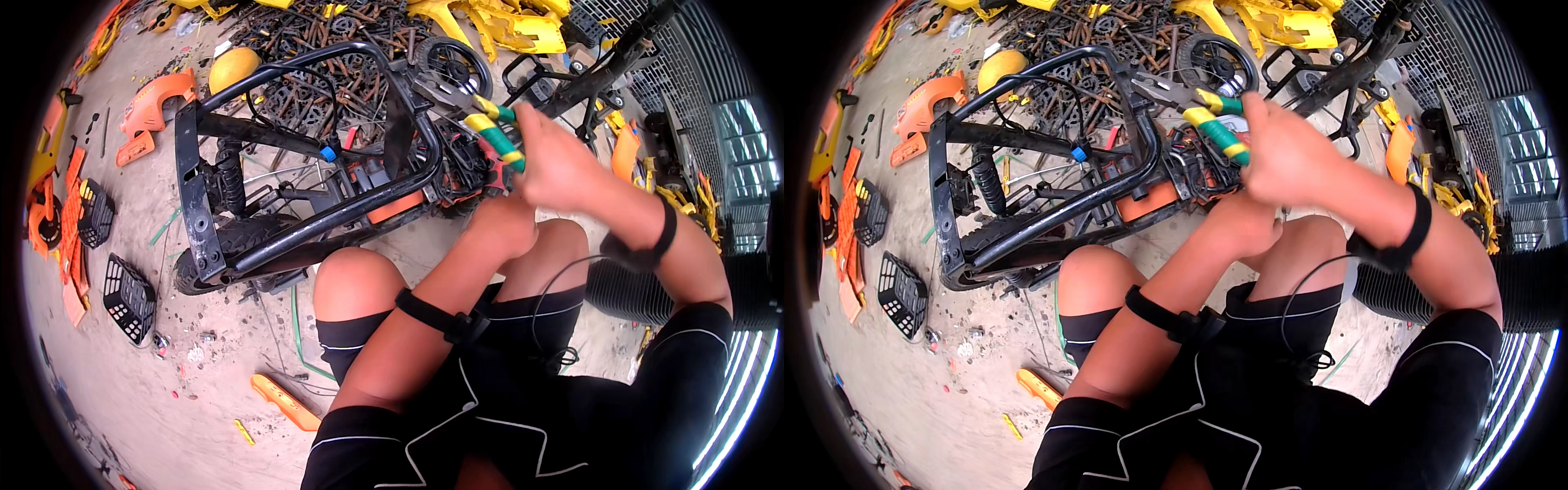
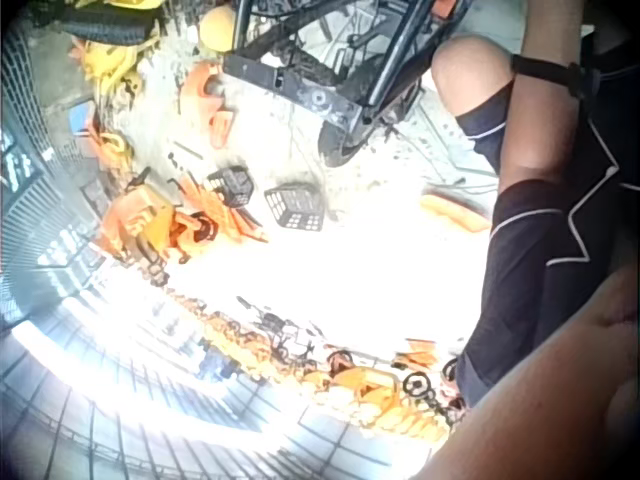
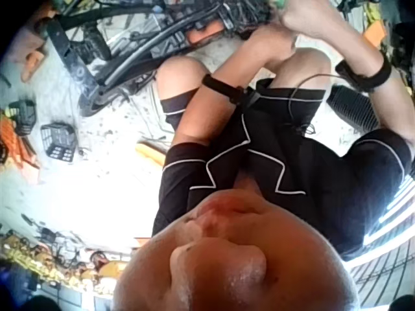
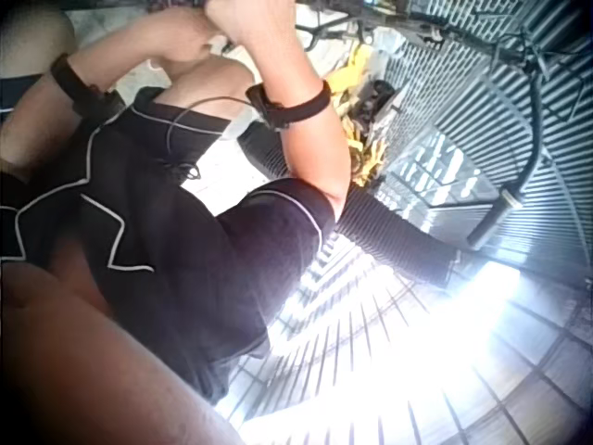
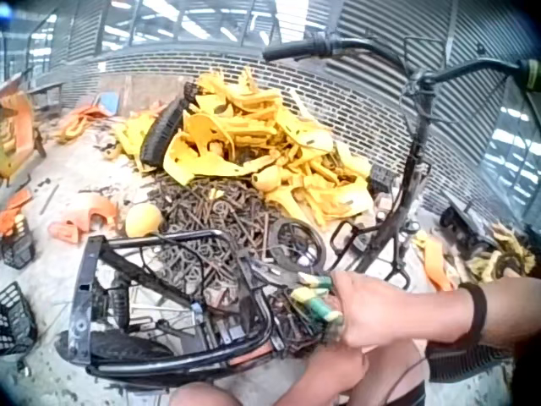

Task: The person uses pliers to grip and pull components from a metal motorcycle frame, while also using a power tool to remove fasteners.

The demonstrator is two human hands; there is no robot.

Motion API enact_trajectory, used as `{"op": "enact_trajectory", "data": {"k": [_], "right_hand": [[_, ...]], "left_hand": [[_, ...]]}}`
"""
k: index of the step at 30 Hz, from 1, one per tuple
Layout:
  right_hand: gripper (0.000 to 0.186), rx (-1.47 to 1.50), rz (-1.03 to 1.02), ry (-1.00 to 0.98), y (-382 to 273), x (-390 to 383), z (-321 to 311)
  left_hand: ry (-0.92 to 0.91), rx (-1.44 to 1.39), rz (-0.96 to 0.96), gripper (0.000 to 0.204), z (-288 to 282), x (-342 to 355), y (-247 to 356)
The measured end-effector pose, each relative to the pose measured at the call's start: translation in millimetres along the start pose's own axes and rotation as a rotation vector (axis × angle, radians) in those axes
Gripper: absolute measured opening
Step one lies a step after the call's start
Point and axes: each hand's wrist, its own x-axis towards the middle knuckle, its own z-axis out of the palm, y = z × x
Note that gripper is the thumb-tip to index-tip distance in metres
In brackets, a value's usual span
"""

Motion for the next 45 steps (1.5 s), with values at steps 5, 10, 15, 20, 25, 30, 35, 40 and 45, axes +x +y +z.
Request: {"op": "enact_trajectory", "data": {"k": [5, 10, 15, 20, 25, 30, 35, 40, 45], "right_hand": [[0.077, -0.319, -0.603, 0.245, 92.6, 93.0, -22.8], [0.075, -0.228, -0.319, 0.14, 54.7, 65.1, -9.4], [0.068, 0.019, 0.058, 0.001, -27.0, -16.2, -5.0], [0.079, -0.281, -0.519, 0.206, 81.5, 75.9, -22.7], [0.081, -0.219, -0.28, 0.134, 57.2, 62.1, -14.4], [0.074, 0.017, 0.144, -0.078, -31.9, -12.3, -29.2], [0.08, -0.32, -0.578, 0.249, 84.5, 71.2, -30.2], [0.076, -0.191, -0.155, 0.07, 41.0, 28.2, -7.1], [0.074, 0.058, 0.092, -0.028, -17.5, -9.9, -2.1]], "left_hand": [[-0.109, 0.07, 0.035, 0.036, 11.1, -9.0, 3.3], [0.018, 0.069, -0.01, 0.035, 0.1, -8.8, -7.6], [-0.03, -0.079, -0.047, 0.036, 1.5, 0.4, 3.2], [-0.136, 0.047, 0.015, 0.032, 17.8, -11.2, 2.7], [-0.1, 0.109, -0.058, 0.034, 1.7, -13.6, -3.1], [-0.021, -0.198, -0.042, 0.034, 0.0, -2.9, 1.3], [-0.121, 0.036, 0.015, 0.033, 16.6, -13.5, 5.1], [-0.082, 0.066, -0.041, 0.033, -0.2, -10.3, 2.4], [0.001, -0.108, -0.006, 0.034, -0.1, -2.3, 2.4]]}}
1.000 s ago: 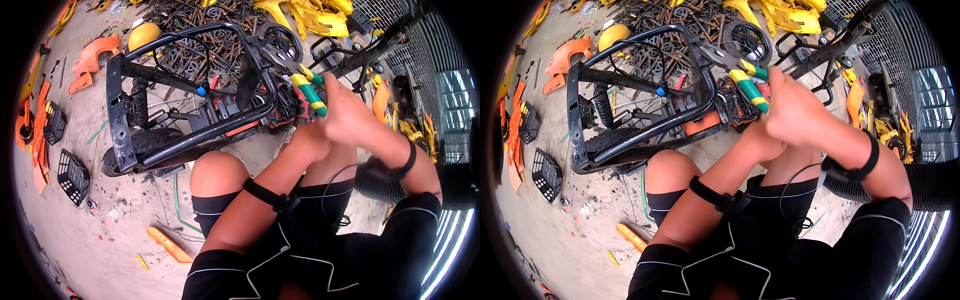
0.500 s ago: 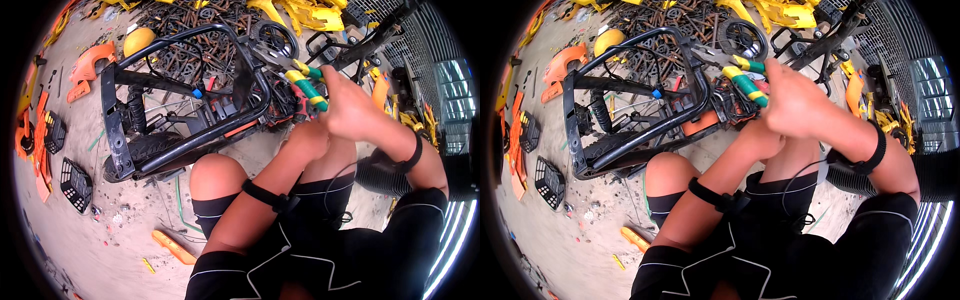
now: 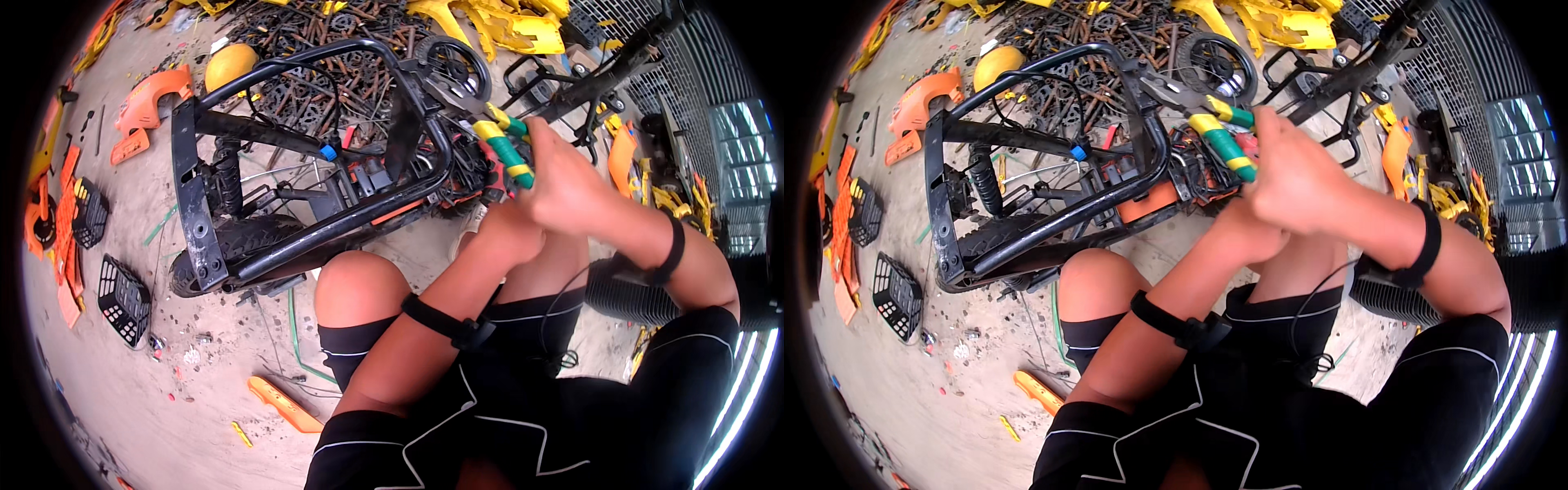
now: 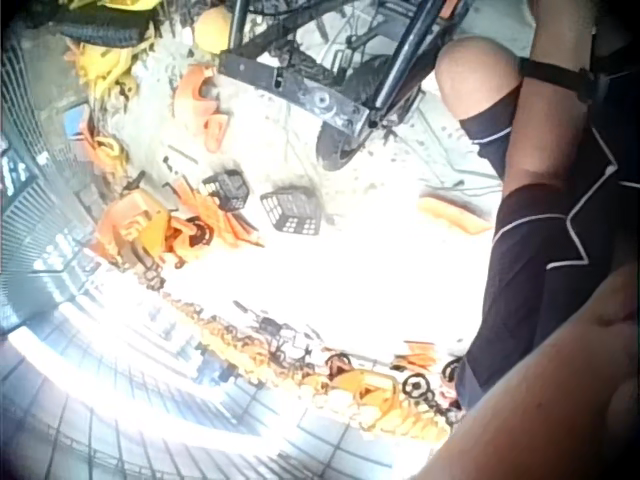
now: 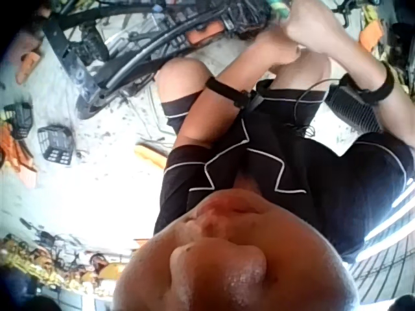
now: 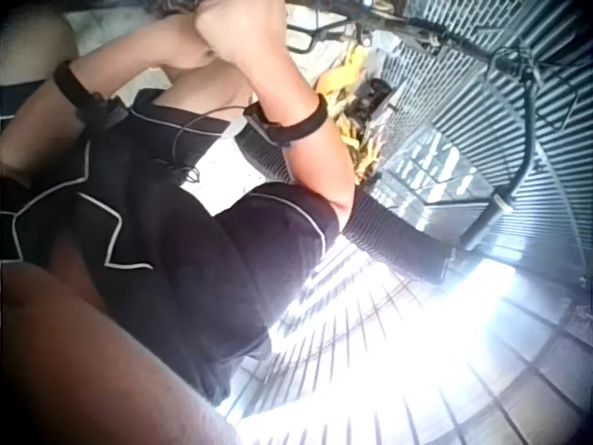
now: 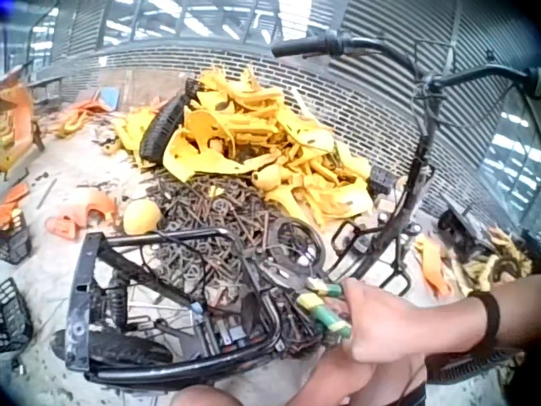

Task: The person uses pliers to grip and pull components from a metal motorcycle frame, while also using a power tool to remove fasteners.

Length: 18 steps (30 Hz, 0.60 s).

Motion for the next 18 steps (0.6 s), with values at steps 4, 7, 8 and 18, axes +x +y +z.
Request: {"op": "enact_trajectory", "data": {"k": [4, 7, 8, 18], "right_hand": [[0.074, -0.29, -0.596, 0.27, 84.7, 78.3, -19.4], [0.074, -0.265, -0.624, 0.332, 93.5, 90.0, -1.9], [0.07, -0.17, -0.33, 0.193, 65.2, 63.3, 3.8], [0.076, -0.207, -0.565, 0.232, 88.3, 80.2, -11.6]], "left_hand": [[-0.146, 0.136, -0.028, 0.034, -2.2, -13.3, 5.8], [-0.08, 0.205, -0.015, 0.036, 4.1, -8.7, -6.6], [-0.05, 0.197, -0.019, 0.037, 0.5, -8.8, -9.3], [-0.142, 0.14, -0.028, 0.039, 0.8, -1.6, -4.2]]}}
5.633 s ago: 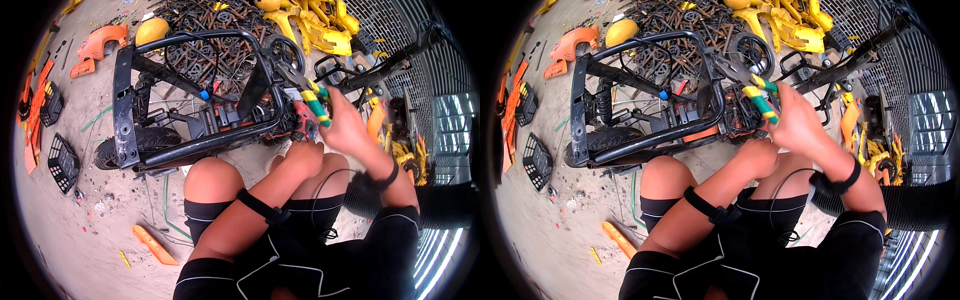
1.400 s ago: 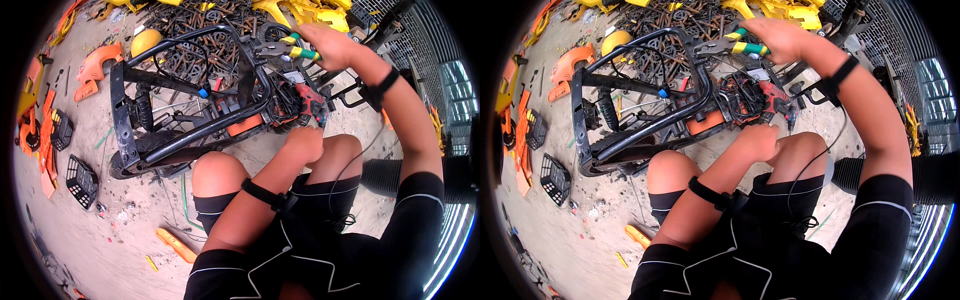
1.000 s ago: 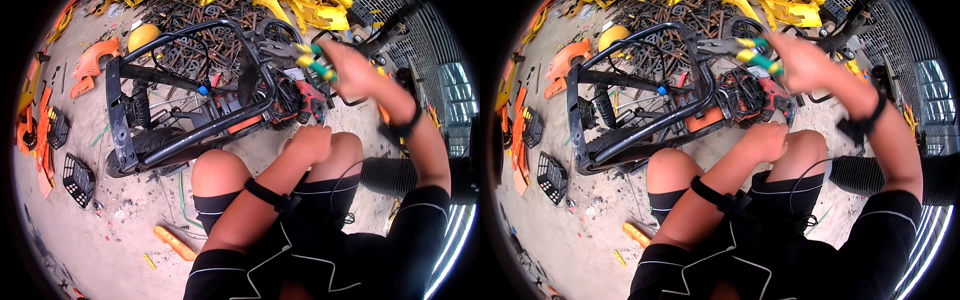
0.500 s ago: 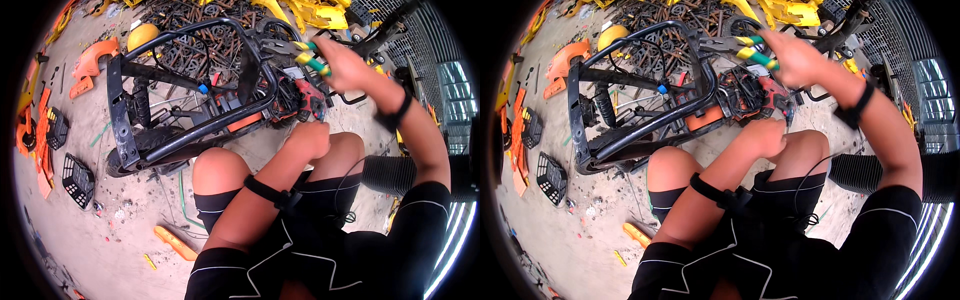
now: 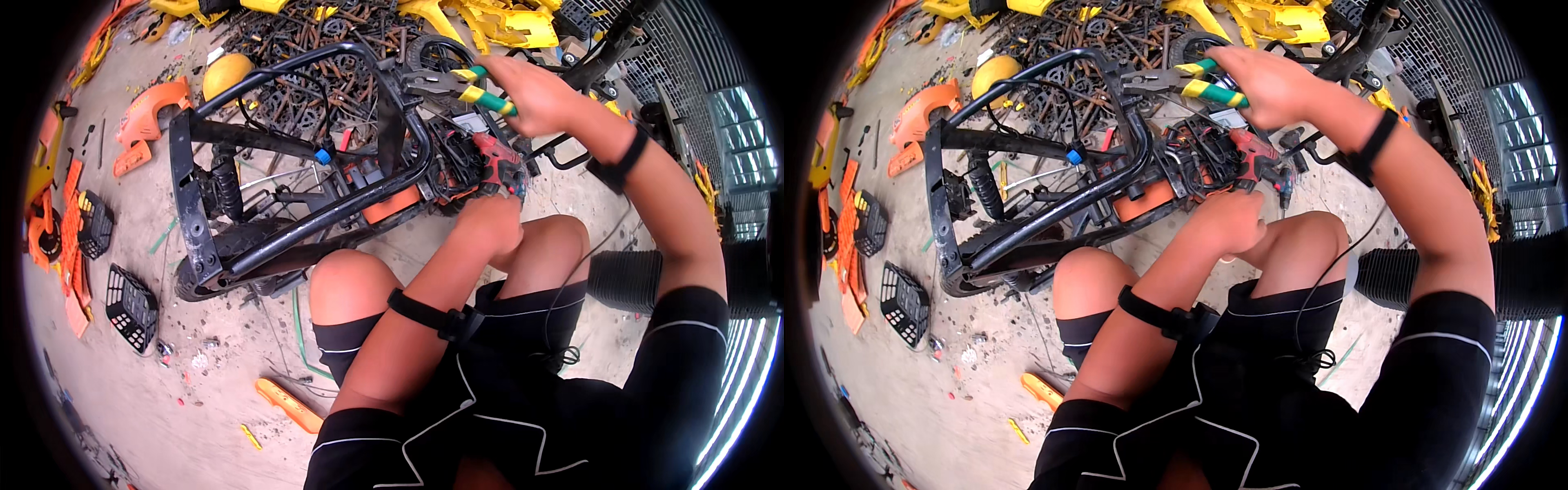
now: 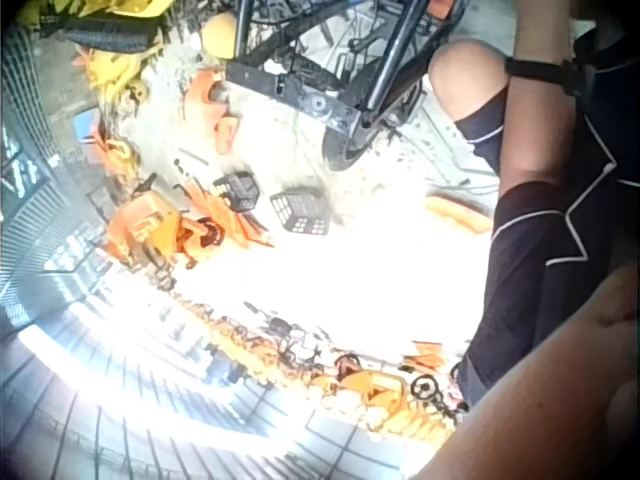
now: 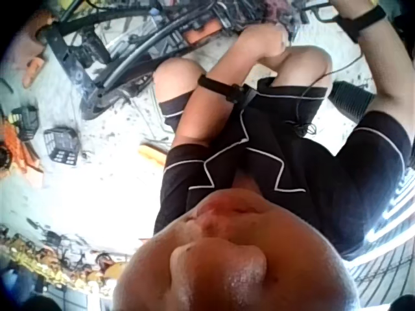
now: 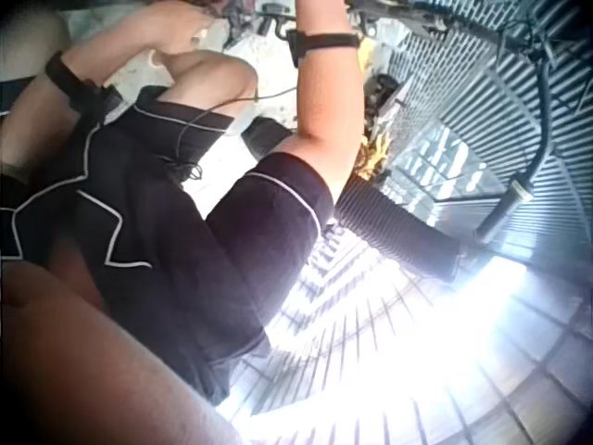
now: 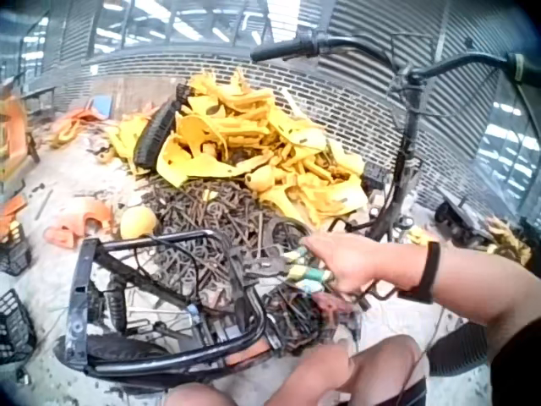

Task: The person uses pliers to grip and pull components from a metal motorcycle frame, while also using a power tool to remove fasteners.

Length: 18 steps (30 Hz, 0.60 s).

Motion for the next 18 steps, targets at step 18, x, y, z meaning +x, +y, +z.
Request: {"op": "enact_trajectory", "data": {"k": [18], "right_hand": [[0.079, 0.056, 0.049, 0.018, -8.2, 4.6, 16.7]], "left_hand": [[0.02, 0.05, -0.075, 0.041, -7.3, -4.0, -10.4]]}}
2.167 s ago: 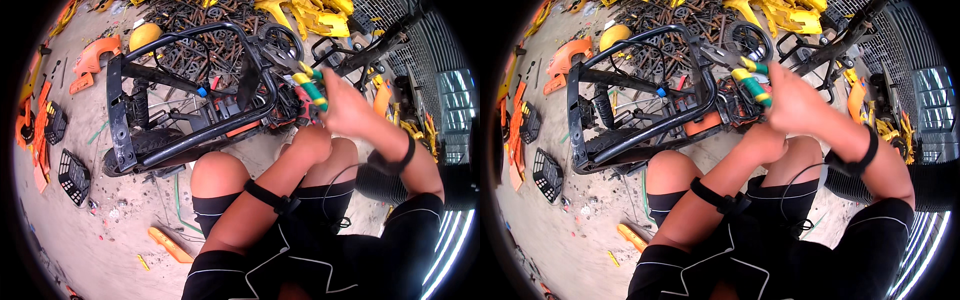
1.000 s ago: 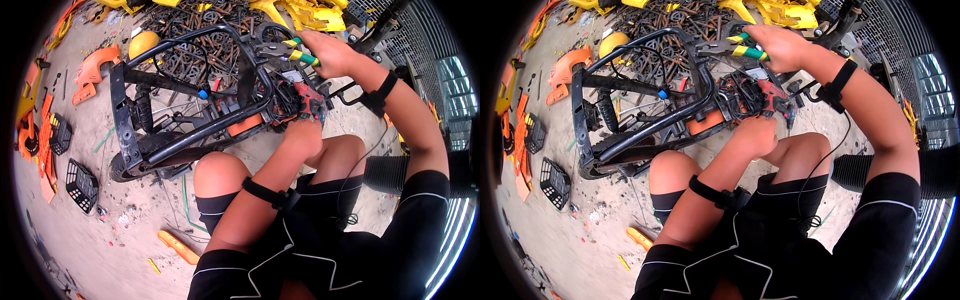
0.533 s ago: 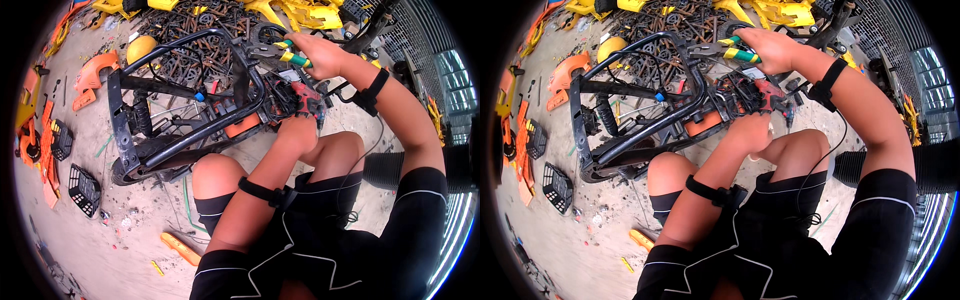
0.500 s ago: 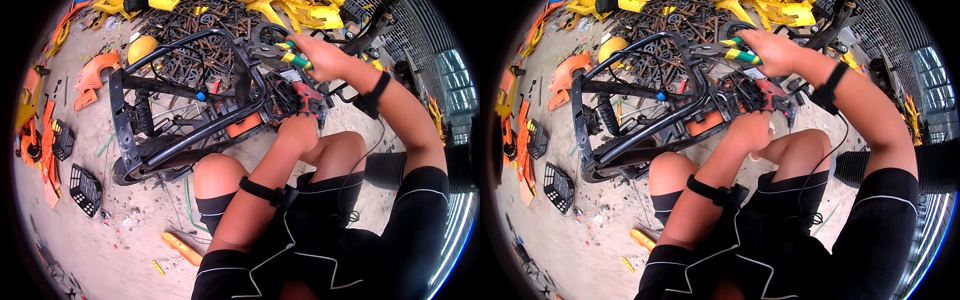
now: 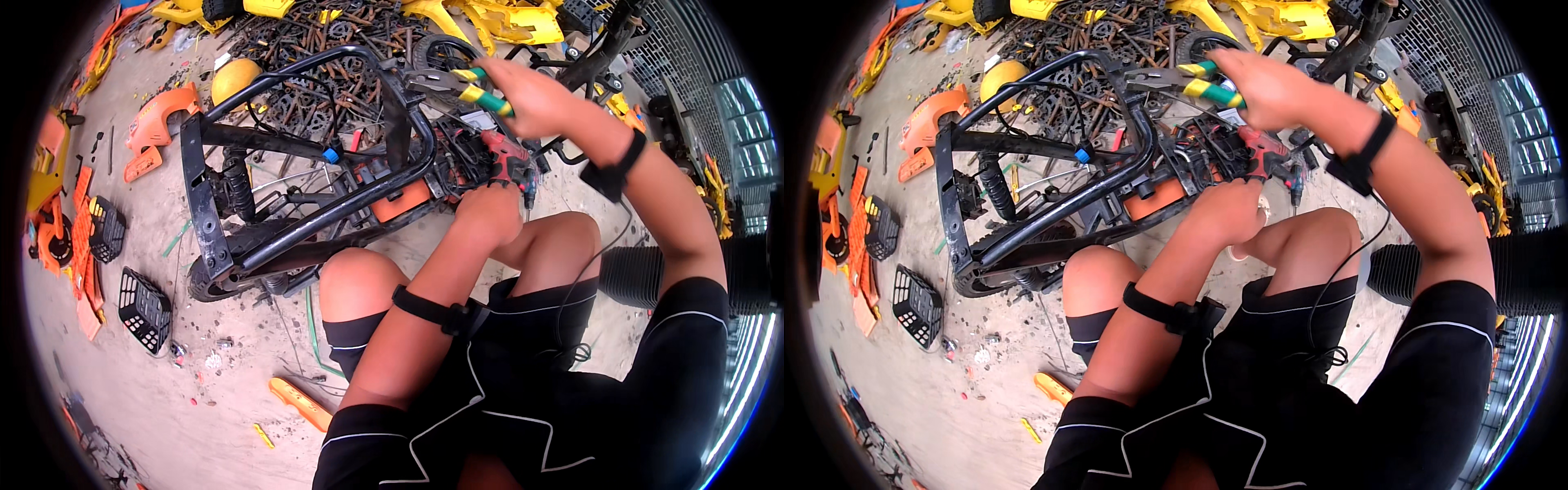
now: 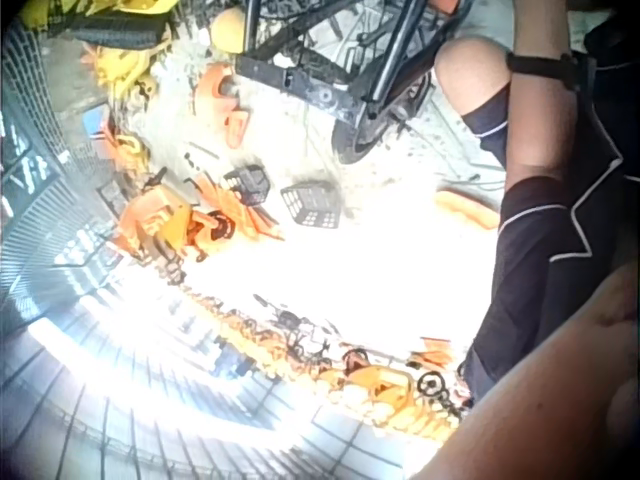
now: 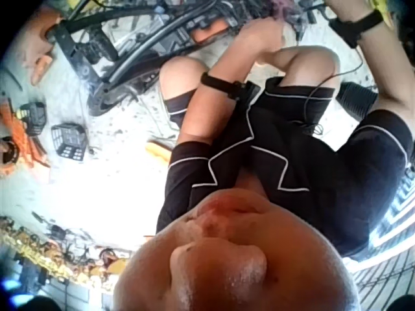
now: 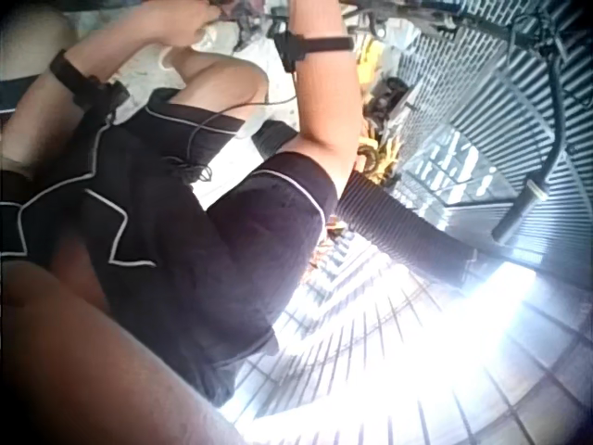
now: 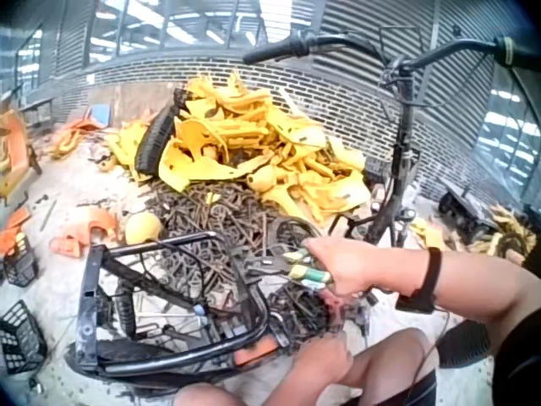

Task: The person uses pliers to grip and pull components from a metal motorcycle frame, while also using a power tool to remove fasteners.

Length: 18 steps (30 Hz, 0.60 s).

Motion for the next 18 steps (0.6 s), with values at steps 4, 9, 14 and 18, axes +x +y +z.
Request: {"op": "enact_trajectory", "data": {"k": [4, 9, 14, 18], "right_hand": [[0.072, 0.065, 0.585, -0.148, -130.1, -32.9, -24.3], [0.084, -0.023, 0.197, -0.087, -50.2, -23.1, -14.2], [0.073, -0.079, -0.252, 0.033, 33.6, 35.2, -7.8], [0.072, -0.039, -0.148, 0.092, 1.6, 21.8, -0.8]], "left_hand": [[0.192, -0.292, 0.105, 0.046, -27.3, -11.8, 7.8], [0.01, -0.063, 0.0, 0.039, -0.8, 6.3, 2.6], [0.03, -0.022, 0.044, 0.04, 3.2, 2.3, 0.5], [0.082, -0.001, -0.022, 0.043, -6.0, 1.6, -9.7]]}}
